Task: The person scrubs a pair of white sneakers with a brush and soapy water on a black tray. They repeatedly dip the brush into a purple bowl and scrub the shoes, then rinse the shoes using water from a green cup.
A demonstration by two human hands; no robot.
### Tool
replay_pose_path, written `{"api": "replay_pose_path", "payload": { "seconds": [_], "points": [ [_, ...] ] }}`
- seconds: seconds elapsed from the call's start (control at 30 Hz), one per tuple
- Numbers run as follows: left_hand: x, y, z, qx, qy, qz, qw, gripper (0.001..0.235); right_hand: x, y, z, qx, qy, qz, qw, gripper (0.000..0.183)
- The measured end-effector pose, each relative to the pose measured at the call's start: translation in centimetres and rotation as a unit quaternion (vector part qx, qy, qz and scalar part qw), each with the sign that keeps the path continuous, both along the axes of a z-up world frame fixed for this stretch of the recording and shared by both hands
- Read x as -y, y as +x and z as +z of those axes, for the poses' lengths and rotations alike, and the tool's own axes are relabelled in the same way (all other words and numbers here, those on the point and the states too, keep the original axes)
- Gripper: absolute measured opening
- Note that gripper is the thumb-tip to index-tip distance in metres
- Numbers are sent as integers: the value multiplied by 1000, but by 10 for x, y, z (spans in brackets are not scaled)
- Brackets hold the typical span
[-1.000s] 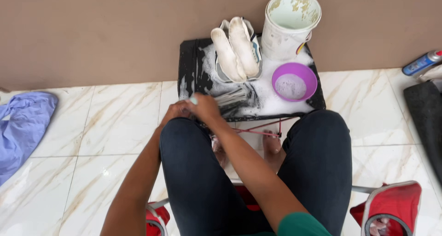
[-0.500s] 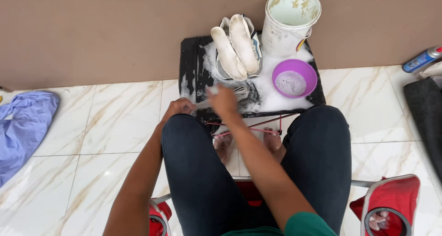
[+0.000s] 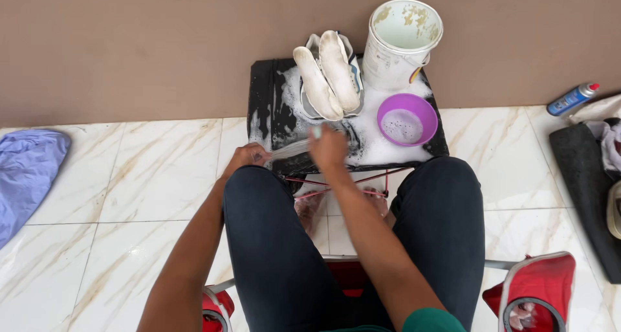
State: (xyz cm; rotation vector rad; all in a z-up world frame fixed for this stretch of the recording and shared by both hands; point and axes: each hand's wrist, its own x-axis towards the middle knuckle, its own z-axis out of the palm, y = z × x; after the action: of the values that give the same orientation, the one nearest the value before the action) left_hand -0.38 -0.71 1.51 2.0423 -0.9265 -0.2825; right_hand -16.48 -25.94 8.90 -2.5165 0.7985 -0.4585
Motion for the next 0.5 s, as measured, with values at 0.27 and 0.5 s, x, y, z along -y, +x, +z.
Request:
{"api": "replay_pose_path", "payload": {
  "seconds": [0.27, 0.5],
  "points": [
    [2, 14, -15, 38, 14, 11, 999, 2, -33, 34, -10, 8, 86, 145, 986, 43],
    [-1, -1, 8, 38, 7, -17, 999, 3, 100, 21, -73, -64, -65, 20, 996, 35]
  ]
}}
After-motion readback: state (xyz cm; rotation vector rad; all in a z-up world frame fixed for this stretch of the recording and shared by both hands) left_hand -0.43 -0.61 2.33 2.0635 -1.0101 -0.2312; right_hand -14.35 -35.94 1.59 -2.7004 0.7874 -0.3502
